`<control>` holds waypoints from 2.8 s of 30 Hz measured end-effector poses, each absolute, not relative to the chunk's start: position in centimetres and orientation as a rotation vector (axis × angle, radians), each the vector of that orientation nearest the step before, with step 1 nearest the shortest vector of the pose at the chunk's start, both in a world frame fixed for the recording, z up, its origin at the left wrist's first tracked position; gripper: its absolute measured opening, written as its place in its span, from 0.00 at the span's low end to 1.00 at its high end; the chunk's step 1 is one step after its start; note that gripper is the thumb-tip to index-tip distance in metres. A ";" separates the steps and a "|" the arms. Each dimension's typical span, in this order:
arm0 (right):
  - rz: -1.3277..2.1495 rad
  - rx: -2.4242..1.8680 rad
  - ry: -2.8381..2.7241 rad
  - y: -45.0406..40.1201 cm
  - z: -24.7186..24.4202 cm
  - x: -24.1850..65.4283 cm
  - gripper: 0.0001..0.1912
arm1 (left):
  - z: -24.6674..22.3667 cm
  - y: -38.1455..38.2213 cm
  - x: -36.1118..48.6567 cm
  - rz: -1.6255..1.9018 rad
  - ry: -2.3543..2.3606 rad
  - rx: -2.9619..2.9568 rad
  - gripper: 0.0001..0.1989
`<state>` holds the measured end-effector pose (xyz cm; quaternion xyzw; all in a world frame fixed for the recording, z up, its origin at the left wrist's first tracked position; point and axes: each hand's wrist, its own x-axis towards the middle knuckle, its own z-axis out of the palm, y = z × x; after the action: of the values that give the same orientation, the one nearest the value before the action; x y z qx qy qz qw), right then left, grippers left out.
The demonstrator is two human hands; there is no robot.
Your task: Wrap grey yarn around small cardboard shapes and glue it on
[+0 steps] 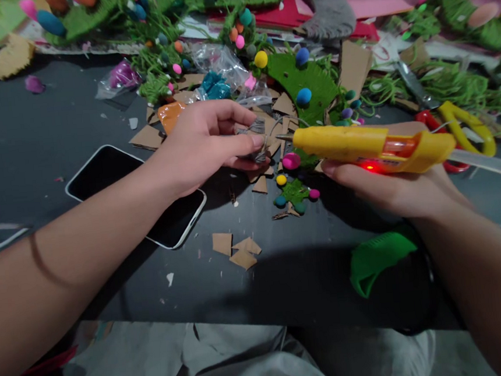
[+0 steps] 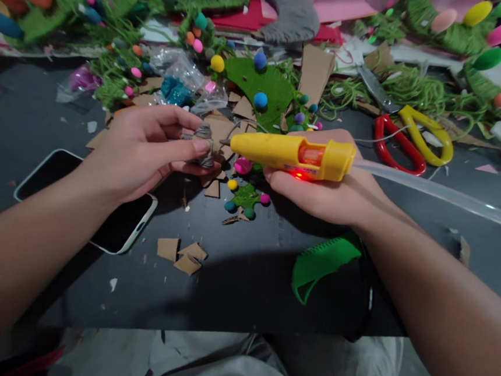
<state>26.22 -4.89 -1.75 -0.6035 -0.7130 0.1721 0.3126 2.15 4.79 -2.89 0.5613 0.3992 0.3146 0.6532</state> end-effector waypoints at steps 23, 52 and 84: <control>0.510 -1.660 -1.891 -4.9 -1.6 25.8 0.07 | -3.2 4.9 2.0 0.720 0.859 1.272 0.10; 0.310 -1.471 -2.283 -4.5 -1.6 26.6 0.10 | -3.3 5.0 1.9 0.681 0.877 1.369 0.10; 0.286 -1.476 -2.242 -4.6 -1.5 26.5 0.09 | -3.6 5.1 1.8 0.694 0.843 1.323 0.10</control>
<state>26.54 -4.61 -1.50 -0.5334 -0.8104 0.1034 0.2192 1.79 5.08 -3.59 0.5832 0.3717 0.3059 0.6543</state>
